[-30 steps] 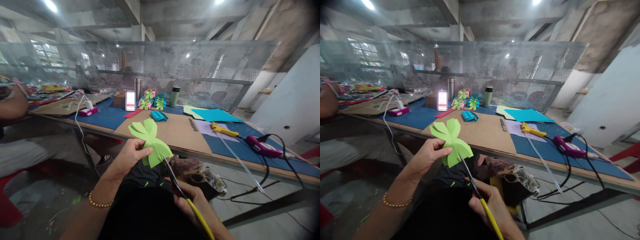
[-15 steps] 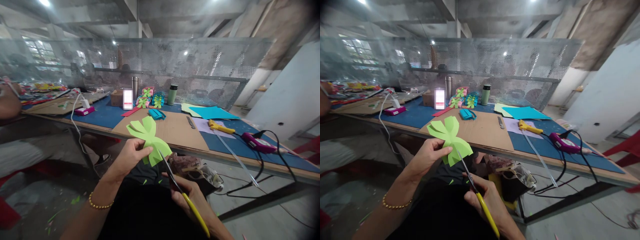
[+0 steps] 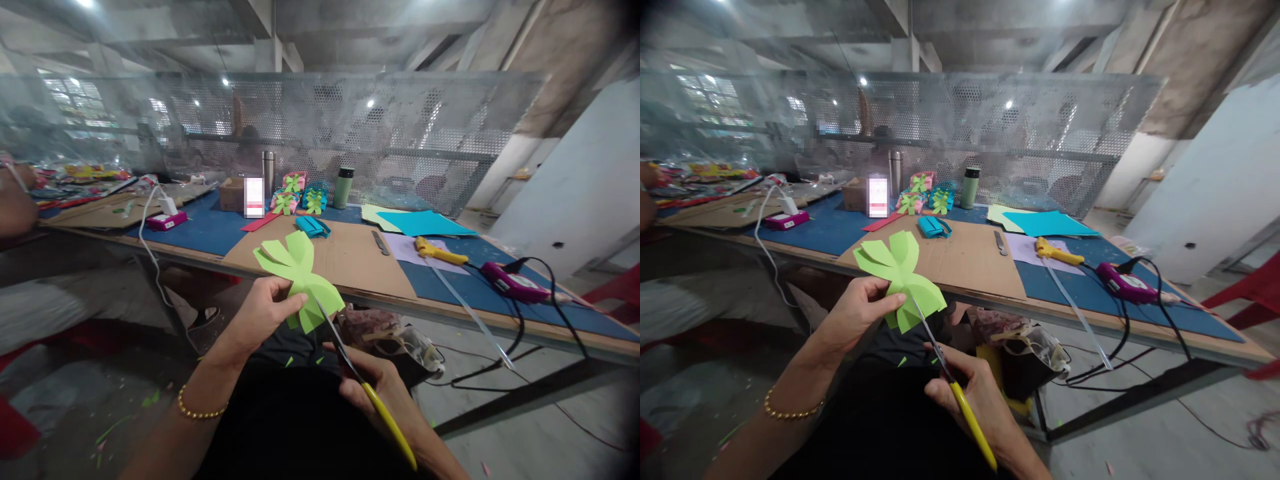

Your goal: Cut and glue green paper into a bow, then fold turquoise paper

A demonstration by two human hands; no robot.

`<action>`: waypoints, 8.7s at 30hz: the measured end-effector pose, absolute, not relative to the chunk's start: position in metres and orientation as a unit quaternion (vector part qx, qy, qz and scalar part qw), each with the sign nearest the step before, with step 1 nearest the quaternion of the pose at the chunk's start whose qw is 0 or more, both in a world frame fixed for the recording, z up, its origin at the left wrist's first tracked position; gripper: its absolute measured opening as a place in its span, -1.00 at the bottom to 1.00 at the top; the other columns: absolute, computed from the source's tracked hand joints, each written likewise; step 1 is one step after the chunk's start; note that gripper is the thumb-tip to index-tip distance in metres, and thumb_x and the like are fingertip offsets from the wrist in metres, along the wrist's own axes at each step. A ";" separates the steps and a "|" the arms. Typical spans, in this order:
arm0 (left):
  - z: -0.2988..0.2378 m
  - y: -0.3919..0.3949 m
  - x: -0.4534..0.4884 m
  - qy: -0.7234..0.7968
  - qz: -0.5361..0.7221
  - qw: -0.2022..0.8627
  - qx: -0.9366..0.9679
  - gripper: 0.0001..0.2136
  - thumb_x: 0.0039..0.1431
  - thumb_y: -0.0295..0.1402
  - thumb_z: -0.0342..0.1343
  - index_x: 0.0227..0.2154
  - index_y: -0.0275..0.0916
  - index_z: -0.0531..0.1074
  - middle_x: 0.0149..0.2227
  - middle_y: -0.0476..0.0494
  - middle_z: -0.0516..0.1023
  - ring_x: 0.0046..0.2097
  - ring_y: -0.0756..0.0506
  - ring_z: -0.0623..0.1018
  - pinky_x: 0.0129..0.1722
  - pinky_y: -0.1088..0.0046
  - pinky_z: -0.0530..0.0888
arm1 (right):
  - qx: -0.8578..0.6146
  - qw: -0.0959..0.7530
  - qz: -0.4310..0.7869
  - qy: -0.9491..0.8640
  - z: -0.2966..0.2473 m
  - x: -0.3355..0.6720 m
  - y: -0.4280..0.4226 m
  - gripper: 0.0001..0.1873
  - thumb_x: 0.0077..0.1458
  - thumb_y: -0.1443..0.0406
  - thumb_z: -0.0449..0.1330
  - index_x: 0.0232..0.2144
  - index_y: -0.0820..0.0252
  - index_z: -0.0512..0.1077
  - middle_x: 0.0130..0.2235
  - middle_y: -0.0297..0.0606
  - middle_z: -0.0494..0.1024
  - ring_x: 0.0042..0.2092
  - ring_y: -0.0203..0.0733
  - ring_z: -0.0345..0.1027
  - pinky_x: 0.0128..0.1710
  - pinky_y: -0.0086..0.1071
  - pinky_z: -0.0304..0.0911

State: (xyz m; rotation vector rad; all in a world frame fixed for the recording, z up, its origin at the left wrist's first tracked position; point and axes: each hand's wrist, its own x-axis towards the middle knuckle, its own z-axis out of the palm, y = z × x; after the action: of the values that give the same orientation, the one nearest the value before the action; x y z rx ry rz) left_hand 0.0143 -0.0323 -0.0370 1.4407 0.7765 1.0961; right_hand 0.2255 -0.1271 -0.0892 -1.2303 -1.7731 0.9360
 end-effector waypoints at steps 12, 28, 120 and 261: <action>-0.039 -0.032 0.013 0.325 0.463 0.551 0.614 -0.79 0.06 -0.32 0.27 -0.30 -0.36 0.62 -0.34 -0.14 0.66 -0.30 -0.09 0.58 -0.27 0.43 0.51 | -0.503 0.390 0.375 -0.674 -0.088 0.226 -0.129 -0.30 0.00 -0.16 0.27 0.00 0.22 0.60 -0.25 -0.20 0.61 -0.21 0.04 0.41 -0.26 -0.32 0.34; -0.036 -0.034 0.013 0.333 0.459 0.558 0.607 -0.76 0.02 -0.28 0.30 -0.30 -0.36 0.63 -0.36 -0.16 0.66 -0.30 -0.13 0.60 -0.29 0.40 0.53 | -0.503 0.387 0.353 -0.687 -0.091 0.226 -0.127 -0.31 0.04 -0.12 0.27 0.04 0.25 0.56 -0.26 -0.18 0.63 -0.24 0.04 0.44 -0.30 -0.31 0.36; -0.040 -0.029 0.011 0.270 0.511 0.659 0.482 -0.71 -0.10 -0.34 0.42 -0.26 -0.35 0.65 -0.29 -0.23 0.69 -0.26 -0.15 0.65 -0.19 0.38 0.55 | -0.507 0.361 0.373 -0.688 -0.095 0.244 -0.133 -0.42 0.06 -0.09 0.26 -0.09 0.23 0.61 -0.32 -0.21 0.60 -0.27 0.02 0.43 -0.31 -0.32 0.36; -0.056 -0.048 0.010 0.371 0.642 0.480 0.468 -0.57 -0.04 -0.30 0.42 -0.05 -0.16 0.57 0.00 -0.13 0.62 0.13 -0.23 0.52 0.27 0.19 0.33 | -0.440 0.323 0.483 -0.685 -0.085 0.258 -0.124 -0.63 0.16 0.03 0.25 -0.14 0.17 0.56 -0.45 -0.38 0.22 -0.44 -0.32 -0.06 -0.49 -0.41 -0.10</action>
State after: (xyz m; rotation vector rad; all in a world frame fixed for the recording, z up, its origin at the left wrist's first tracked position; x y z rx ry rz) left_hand 0.0102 -0.0476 -0.0562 1.1415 0.9046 1.5673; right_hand 0.2582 -0.1235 -0.0848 -1.1558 -1.7978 1.2667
